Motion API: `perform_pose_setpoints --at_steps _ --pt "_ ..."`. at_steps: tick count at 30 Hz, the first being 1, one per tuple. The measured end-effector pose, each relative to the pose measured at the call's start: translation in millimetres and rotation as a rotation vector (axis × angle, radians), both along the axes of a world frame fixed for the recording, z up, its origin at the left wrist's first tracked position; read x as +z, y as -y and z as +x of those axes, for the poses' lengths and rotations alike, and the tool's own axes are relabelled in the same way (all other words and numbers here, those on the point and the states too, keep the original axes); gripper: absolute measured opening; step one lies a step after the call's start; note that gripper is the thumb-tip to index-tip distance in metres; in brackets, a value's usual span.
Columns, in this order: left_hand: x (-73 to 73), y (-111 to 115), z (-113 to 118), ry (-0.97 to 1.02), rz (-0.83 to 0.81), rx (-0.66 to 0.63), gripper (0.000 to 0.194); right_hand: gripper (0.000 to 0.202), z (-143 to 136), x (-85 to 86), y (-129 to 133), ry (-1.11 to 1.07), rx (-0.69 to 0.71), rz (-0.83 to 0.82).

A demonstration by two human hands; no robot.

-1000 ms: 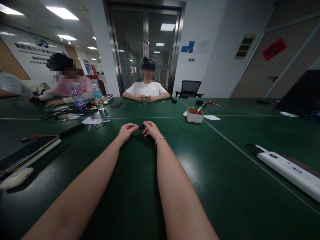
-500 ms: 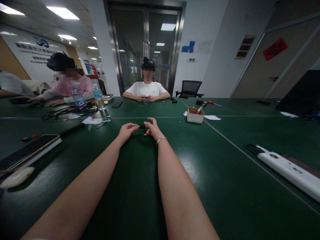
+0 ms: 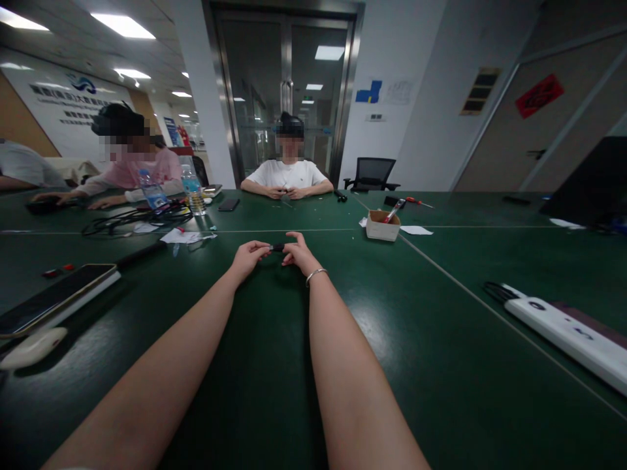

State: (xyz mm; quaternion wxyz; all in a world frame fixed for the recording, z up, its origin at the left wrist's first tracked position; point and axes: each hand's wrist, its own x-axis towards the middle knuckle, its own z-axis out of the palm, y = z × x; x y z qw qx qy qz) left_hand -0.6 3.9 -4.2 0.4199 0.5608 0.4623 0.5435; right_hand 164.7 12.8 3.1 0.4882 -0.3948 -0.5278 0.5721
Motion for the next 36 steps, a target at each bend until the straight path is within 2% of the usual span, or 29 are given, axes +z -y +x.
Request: perform_pose_setpoints --at_steps 4,7,11,17,22,25,32,36 --pt "1.3 1.5 0.9 0.021 0.002 -0.005 0.026 0.020 0.1 0.1 0.3 0.030 0.024 0.022" --pt "1.1 1.5 1.3 0.026 0.006 -0.005 0.024 0.025 -0.4 -0.8 -1.3 0.017 0.009 0.033" --pt "-1.8 -1.1 0.0 0.013 0.007 -0.003 0.021 0.013 -0.3 -2.3 -3.2 0.028 0.032 0.022" --pt "-1.3 -1.2 -1.5 0.021 -0.009 -0.056 0.024 0.007 -0.1 -3.0 -2.6 0.017 0.036 0.036" --pt "-1.4 0.2 -1.0 -0.008 0.000 -0.085 0.031 0.007 0.5 -3.4 -2.8 -0.007 0.023 0.026" --pt "-3.4 -0.7 -0.3 -0.054 -0.027 -0.074 0.027 0.009 1.4 -5.1 -3.8 -0.013 0.023 0.027" --pt "-8.2 -0.6 2.2 -0.342 0.033 -0.025 0.033 0.013 1.7 -6.6 -4.7 -0.028 0.027 0.018" --pt "-8.0 -4.0 1.6 -0.329 0.019 0.051 0.037 0.014 1.8 -4.9 -3.7 -0.049 0.006 0.026"
